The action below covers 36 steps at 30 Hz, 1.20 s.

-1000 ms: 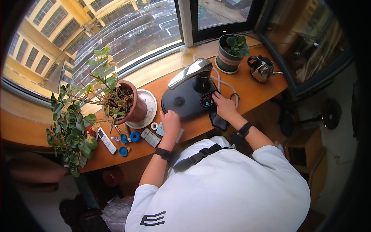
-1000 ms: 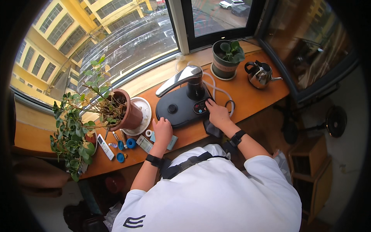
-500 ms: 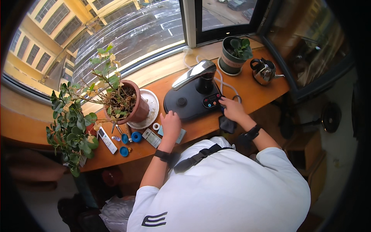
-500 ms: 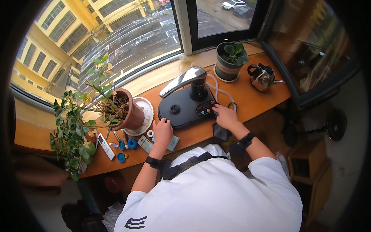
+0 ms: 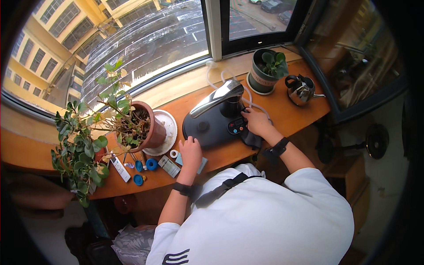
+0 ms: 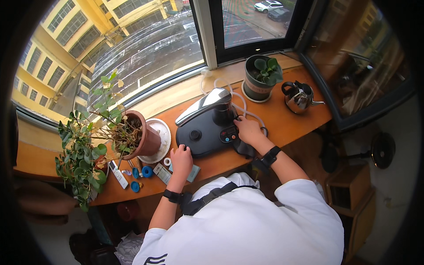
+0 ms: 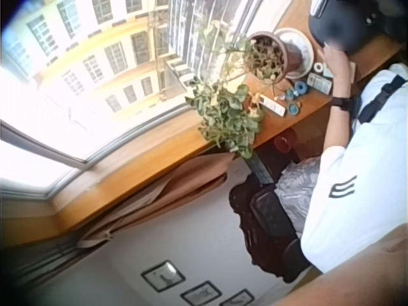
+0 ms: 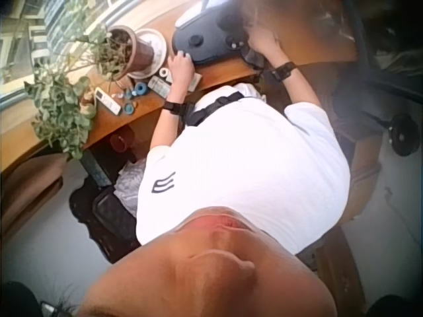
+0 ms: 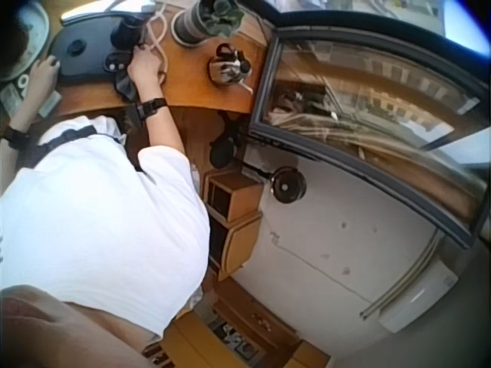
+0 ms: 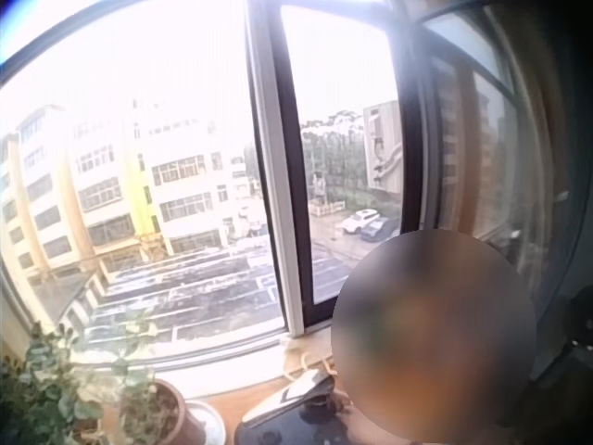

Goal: The person assembles a gooseneck electric kettle by attaching the spout and handle, then connects a flexible tube to the base. They also handle a small metal pot and a black pouch on the windowsill.

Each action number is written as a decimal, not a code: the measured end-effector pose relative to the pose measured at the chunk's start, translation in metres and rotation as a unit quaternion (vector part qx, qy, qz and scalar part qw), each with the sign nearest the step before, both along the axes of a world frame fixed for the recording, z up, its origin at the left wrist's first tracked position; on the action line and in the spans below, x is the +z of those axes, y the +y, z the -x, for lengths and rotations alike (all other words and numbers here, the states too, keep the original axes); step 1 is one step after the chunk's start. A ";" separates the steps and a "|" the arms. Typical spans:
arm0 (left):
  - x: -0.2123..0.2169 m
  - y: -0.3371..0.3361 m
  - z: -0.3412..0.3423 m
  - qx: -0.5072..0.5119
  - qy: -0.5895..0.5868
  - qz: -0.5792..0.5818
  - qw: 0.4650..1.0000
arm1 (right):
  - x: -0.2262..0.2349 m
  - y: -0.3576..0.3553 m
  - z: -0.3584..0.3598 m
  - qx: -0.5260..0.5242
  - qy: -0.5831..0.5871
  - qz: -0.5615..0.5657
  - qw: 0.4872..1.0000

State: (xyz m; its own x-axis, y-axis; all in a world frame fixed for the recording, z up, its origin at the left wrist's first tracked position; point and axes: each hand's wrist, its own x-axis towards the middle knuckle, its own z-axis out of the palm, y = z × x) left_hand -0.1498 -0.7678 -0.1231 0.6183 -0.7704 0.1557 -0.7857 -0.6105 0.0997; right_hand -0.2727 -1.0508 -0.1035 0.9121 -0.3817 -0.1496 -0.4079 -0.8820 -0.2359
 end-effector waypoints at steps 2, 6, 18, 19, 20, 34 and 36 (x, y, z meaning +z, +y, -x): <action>-0.001 -0.002 0.001 -0.001 -0.007 0.016 1.000 | -0.027 -0.020 -0.006 0.020 -0.028 0.034 0.999; 0.000 0.000 0.000 0.004 0.006 0.010 1.000 | -0.031 -0.044 -0.043 -0.028 0.046 -0.007 0.999; -0.004 0.001 0.000 0.010 0.019 0.022 1.000 | 0.007 0.013 0.012 0.027 -0.078 0.001 0.997; -0.002 0.000 -0.001 0.012 0.022 0.006 1.000 | 0.009 0.019 0.006 0.036 -0.080 0.004 0.996; -0.001 -0.001 -0.001 0.010 0.023 0.003 1.000 | 0.006 0.025 -0.004 0.050 -0.054 0.029 0.997; -0.004 -0.008 0.004 -0.002 -0.041 -0.034 0.999 | -0.008 0.119 -0.064 0.092 -0.087 0.034 0.991; -0.001 -0.006 0.003 -0.007 -0.033 -0.028 0.999 | -0.005 0.124 -0.071 0.100 -0.071 0.017 0.992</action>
